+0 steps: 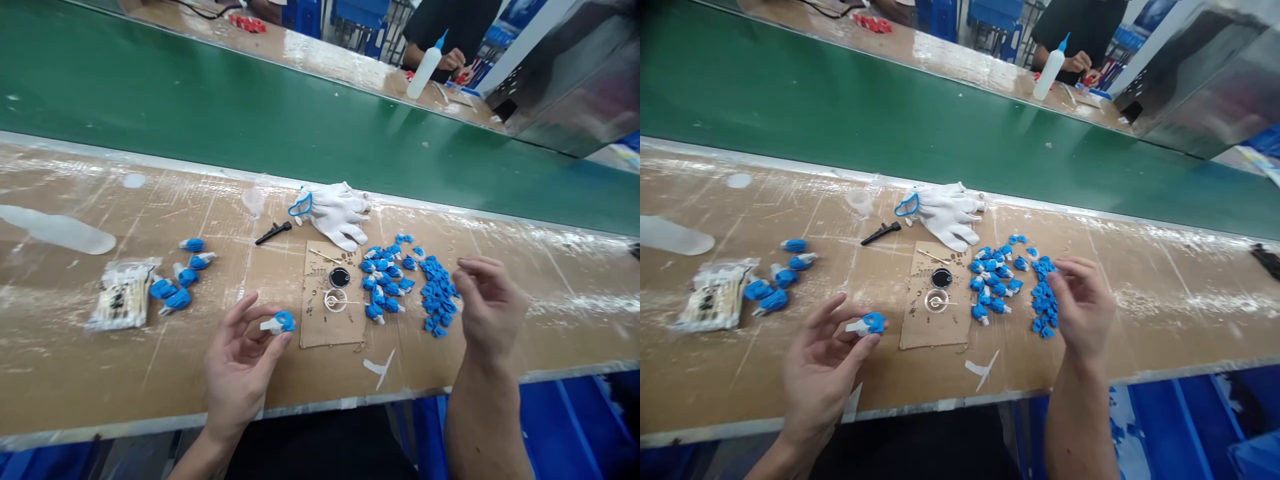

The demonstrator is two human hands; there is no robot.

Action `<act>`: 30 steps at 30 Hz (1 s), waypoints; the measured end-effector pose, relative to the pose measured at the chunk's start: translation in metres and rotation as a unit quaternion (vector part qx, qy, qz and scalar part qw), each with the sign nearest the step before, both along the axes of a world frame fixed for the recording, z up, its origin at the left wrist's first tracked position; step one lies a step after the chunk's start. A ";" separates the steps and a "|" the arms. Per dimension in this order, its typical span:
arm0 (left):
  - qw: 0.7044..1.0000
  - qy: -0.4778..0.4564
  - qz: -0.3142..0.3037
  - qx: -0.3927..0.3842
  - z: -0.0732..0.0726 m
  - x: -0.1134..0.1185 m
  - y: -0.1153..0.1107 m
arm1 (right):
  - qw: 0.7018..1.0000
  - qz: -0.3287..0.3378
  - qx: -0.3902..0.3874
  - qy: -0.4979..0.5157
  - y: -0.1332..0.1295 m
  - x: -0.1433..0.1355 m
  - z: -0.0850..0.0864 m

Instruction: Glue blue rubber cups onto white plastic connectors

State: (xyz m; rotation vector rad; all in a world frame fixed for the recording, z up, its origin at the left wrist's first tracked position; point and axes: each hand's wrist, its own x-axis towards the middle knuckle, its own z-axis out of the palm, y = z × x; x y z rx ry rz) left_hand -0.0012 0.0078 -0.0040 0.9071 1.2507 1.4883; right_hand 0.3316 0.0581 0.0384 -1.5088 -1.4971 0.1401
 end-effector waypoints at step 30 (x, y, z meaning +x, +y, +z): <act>0.981 -0.111 -0.161 -0.010 0.020 0.032 0.002 | 0.952 0.301 -0.047 0.019 -0.042 -0.094 0.023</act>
